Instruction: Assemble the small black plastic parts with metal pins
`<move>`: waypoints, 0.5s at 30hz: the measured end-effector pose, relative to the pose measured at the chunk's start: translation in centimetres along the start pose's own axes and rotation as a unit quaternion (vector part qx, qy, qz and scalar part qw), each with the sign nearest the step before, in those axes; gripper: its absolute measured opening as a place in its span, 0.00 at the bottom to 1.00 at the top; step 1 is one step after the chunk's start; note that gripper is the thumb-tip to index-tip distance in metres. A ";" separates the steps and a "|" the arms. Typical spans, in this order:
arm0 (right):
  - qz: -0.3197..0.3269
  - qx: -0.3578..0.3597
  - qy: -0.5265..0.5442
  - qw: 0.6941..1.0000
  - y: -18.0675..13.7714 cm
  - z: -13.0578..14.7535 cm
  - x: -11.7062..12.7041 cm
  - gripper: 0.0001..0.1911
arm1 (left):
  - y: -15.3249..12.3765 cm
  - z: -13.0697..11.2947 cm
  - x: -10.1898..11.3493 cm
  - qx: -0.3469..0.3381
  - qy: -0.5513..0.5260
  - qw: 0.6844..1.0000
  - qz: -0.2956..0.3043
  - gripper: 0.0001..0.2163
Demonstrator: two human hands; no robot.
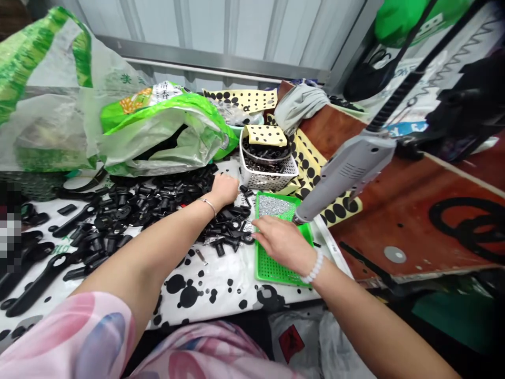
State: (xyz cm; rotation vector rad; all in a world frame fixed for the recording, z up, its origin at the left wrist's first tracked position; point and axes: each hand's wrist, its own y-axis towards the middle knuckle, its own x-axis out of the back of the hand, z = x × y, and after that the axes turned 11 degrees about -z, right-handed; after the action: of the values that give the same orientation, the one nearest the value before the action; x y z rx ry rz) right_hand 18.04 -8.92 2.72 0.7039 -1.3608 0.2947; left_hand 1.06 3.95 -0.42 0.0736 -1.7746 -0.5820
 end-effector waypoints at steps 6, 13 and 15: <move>0.017 -0.026 -0.103 0.994 6.1 -1.3 -1.9 0.13 | -0.3 0.6 1.2 0.048 -0.094 0.994 -0.021 0.06; 0.062 -0.067 -0.133 0.987 11.6 -2.6 -5.9 0.13 | -9.8 2.7 7.8 0.261 -0.442 0.856 -0.050 0.14; 0.062 -0.072 -0.141 0.985 11.8 -2.6 -6.7 0.13 | -13.7 3.3 9.1 0.343 -0.573 0.742 -0.056 0.14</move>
State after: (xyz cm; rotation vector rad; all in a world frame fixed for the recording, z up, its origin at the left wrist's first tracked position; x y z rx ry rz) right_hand 11.86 3.09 -0.40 0.5558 -1.6814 0.1970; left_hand -8.05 -10.01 1.43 0.4031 -3.1571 0.0795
